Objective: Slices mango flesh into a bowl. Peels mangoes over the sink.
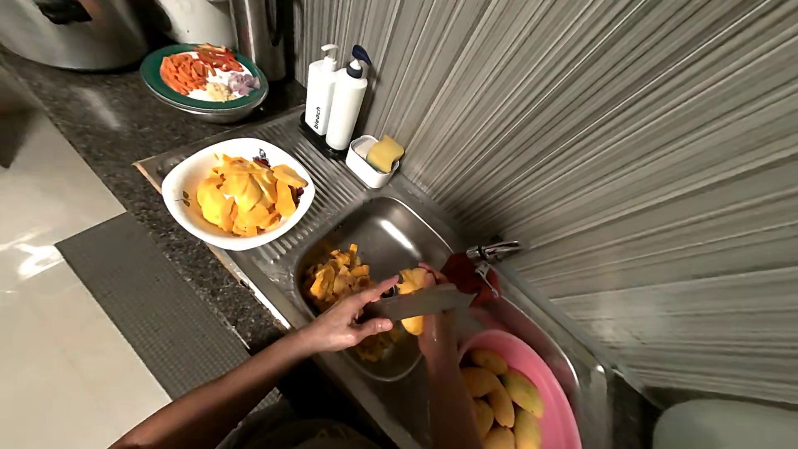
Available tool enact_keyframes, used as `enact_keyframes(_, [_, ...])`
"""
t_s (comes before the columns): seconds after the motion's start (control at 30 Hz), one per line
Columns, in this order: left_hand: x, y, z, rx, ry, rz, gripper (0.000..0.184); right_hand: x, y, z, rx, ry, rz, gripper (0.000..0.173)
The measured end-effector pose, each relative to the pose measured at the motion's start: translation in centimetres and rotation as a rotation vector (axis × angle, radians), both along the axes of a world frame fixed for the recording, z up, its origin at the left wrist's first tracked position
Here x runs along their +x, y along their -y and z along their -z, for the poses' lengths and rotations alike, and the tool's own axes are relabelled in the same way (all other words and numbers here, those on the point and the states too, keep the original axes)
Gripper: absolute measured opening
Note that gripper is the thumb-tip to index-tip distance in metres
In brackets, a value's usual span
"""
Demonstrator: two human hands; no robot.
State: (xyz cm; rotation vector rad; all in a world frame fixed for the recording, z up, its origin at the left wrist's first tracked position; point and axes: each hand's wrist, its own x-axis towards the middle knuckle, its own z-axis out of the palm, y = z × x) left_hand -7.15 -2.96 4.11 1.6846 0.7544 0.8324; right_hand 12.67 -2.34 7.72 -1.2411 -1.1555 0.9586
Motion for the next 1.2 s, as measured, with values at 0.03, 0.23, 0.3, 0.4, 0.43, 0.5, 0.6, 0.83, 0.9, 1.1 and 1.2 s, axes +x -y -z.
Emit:
enact_keyframes(0.03, [0.1, -0.1, 0.0, 0.019, 0.003, -0.003, 0.067, -0.1, 0.1, -0.2, 0.012, 0.018, 0.012, 0.031])
enact_keyframes(0.23, [1.1, -0.3, 0.3, 0.062, 0.069, -0.095, 0.054, -0.5, 0.6, -0.2, -0.034, 0.124, 0.043, 0.033])
enact_keyframes(0.3, [1.3, -0.4, 0.2, 0.053, 0.117, -0.107, 0.052, -0.5, 0.8, 0.0, -0.04, 0.149, 0.05, 0.035])
enact_keyframes(0.4, [1.5, -0.5, -0.4, -0.067, 0.197, -0.104, 0.05, -0.4, 0.8, -0.1, -0.029, 0.177, 0.044, 0.035])
enact_keyframes(0.43, [1.5, -0.6, -0.6, -0.145, 0.238, -0.095, 0.048, -0.4, 0.6, -0.2, -0.022, 0.174, 0.039, 0.033])
enact_keyframes(0.5, [1.5, -0.8, -0.8, -0.312, 0.323, -0.056, 0.047, -0.3, 0.4, -0.6, -0.016, 0.173, 0.014, 0.032])
enact_keyframes(0.6, [1.3, -1.5, -0.8, -0.489, 0.412, -0.039, 0.045, 0.1, 0.4, -0.6, -0.007, 0.154, -0.053, 0.035])
enact_keyframes(0.83, [0.3, -3.5, 0.9, -0.688, 0.441, -0.204, 0.041, -0.1, 1.3, 0.3, -0.277, -0.833, -0.296, 0.04])
enact_keyframes(0.9, [-0.4, -3.9, 1.6, -0.74, 0.413, -0.221, 0.043, 0.4, 0.8, 1.4, -0.302, -1.085, -0.318, 0.041])
enact_keyframes(1.1, [-0.4, -1.5, 0.9, -0.749, 0.21, -0.071, 0.056, -0.1, 0.2, 2.5, -0.474, -1.112, -0.011, 0.049])
enact_keyframes(1.2, [0.1, 0.8, 0.5, -0.428, 0.207, 0.001, 0.06, -0.5, -0.1, 2.4, -0.451, -1.08, 0.093, 0.046])
